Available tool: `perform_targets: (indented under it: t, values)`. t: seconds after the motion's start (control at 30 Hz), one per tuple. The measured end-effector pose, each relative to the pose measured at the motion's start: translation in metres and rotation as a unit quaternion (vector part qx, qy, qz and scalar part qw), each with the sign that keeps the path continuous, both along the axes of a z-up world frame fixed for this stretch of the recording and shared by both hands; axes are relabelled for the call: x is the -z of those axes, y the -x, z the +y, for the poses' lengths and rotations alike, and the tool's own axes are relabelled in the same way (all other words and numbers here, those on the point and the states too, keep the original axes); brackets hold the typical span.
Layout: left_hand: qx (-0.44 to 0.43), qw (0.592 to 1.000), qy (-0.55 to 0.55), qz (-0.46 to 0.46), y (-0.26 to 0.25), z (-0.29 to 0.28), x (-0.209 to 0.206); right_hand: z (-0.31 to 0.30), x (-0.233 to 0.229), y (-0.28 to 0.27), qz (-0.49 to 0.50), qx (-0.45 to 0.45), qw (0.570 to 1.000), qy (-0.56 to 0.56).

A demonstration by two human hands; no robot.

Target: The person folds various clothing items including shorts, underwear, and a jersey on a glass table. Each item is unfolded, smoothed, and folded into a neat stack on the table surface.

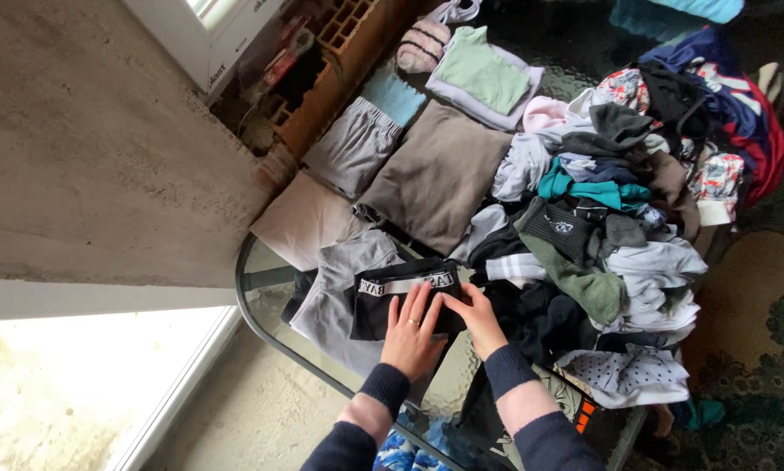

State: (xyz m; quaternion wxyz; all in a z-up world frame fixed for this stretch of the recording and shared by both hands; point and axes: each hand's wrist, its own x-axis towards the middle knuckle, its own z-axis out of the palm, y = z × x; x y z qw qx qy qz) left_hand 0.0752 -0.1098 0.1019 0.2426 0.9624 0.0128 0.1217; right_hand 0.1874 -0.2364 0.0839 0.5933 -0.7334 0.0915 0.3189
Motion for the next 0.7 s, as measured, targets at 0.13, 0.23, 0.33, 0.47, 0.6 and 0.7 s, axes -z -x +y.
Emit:
perform_targets:
  t: [0.13, 0.23, 0.33, 0.47, 0.6, 0.7]
  values:
    - [-0.042, 0.999, -0.016, -0.004, -0.012, -0.004, 0.016, 0.015, -0.026, -0.004, -0.012, 0.015, 0.999, 0.032]
    - [-0.075, 0.997, -0.035, 0.002, -0.021, 0.002, 0.027, 0.019, -0.022, -0.007, -0.099, -0.041, 0.988, 0.115]
    - [-0.141, 0.985, 0.095, 0.013, -0.028, 0.015, 0.023, 0.036, -0.044, -0.001, -0.072, -0.008, 0.990, -0.119]
    - [-0.343, 0.819, 0.460, 0.008, -0.045, 0.055, 0.026, 0.049, -0.090, -0.009, -0.110, 0.026, 0.952, -0.286]
    - [-0.324, 0.404, 0.853, -0.065, -0.066, 0.075, -0.109, 0.036, -0.056, -0.018, -0.127, 0.089, 0.955, -0.252]
    - [-0.276, 0.295, 0.908, -0.112, -0.071, 0.078, -0.112, 0.052, -0.152, 0.000, 0.050, 0.098, 0.941, -0.321]
